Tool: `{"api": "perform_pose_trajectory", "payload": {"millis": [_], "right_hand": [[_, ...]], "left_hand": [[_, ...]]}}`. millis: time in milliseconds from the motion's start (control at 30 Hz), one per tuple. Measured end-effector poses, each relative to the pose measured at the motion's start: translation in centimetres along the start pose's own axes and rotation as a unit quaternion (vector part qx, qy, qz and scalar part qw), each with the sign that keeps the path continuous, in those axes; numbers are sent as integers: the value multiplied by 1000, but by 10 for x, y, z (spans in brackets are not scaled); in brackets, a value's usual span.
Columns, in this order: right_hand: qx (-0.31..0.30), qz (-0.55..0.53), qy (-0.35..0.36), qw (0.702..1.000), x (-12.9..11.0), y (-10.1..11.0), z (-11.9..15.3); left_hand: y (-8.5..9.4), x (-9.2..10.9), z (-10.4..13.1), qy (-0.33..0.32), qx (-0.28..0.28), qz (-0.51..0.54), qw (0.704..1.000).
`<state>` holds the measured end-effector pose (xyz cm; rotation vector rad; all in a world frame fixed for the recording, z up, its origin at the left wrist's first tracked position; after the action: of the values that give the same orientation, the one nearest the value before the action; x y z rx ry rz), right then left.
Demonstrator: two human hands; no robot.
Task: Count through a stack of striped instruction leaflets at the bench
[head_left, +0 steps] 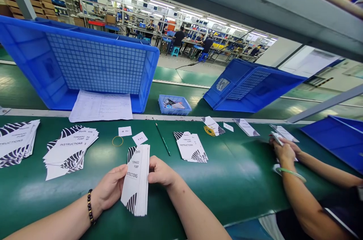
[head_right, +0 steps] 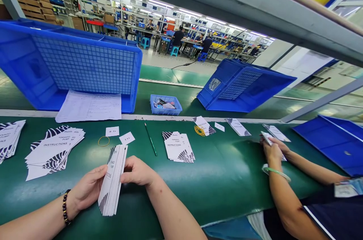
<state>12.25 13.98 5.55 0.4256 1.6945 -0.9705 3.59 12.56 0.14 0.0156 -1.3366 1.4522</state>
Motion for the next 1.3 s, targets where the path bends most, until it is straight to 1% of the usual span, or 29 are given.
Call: {"api": "perform_pose_trajectory", "payload": {"millis": [167, 233, 300, 433, 467, 533, 633, 700, 800, 867, 933, 1000, 1033, 1067, 1167, 1233, 1300], "right_hand": [[66, -5, 42, 997, -9, 7, -3], [81, -12, 51, 995, -11, 8, -3], [101, -11, 49, 994, -11, 10, -3], [180, 39, 34, 982, -8, 22, -1], [189, 47, 32, 980, -8, 23, 0], [188, 49, 26, 981, -7, 25, -2], [185, 69, -5, 980, -6, 26, -4], [207, 154, -21, 966, -10, 29, -4], [258, 297, -17, 919, -21, 34, -2], [285, 334, -9, 899, -23, 35, -2], [302, 344, 0, 889, -20, 35, -1], [311, 352, 6, 883, -13, 35, 0], [309, 350, 8, 884, -9, 34, 0], [301, 338, 9, 892, -5, 33, 0], [241, 238, 18, 941, 8, 27, -1], [200, 152, 35, 967, 10, 22, -1], [183, 97, 62, 976, 6, 19, 1]], "left_hand": [[7, 12, -1, -44, 34, -31, 998], [7, 16, 0, -58, 49, -45, 996], [7, 20, 1, -67, 65, -54, 994], [10, 29, 3, -74, 106, -79, 988], [11, 31, 4, -74, 116, -86, 987], [15, 37, 6, -78, 133, -96, 983], [18, 43, 9, -81, 146, -106, 980], [19, 47, 10, -84, 154, -113, 978], [19, 53, 9, -105, 174, -120, 972], [22, 56, 8, -128, 194, -125, 965], [27, 58, 6, -146, 209, -128, 958], [32, 56, 4, -155, 213, -128, 956], [35, 55, 3, -155, 210, -125, 957], [38, 53, 2, -153, 205, -121, 959], [42, 46, 0, -130, 175, -98, 971], [41, 41, -2, -109, 150, -78, 979], [38, 37, -3, -92, 128, -59, 986]]}}
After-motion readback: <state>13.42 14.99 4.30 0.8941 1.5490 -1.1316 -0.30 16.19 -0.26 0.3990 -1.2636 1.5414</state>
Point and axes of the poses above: each hand's wrist, its own z-axis away from the middle knuckle, its own y-axis out of the back of the hand, x = y × z, the point moved 8 cm from there along -z, towards the middle knuckle, and after that the axes turned 3 degrees about -z, right-handed, at the moved point
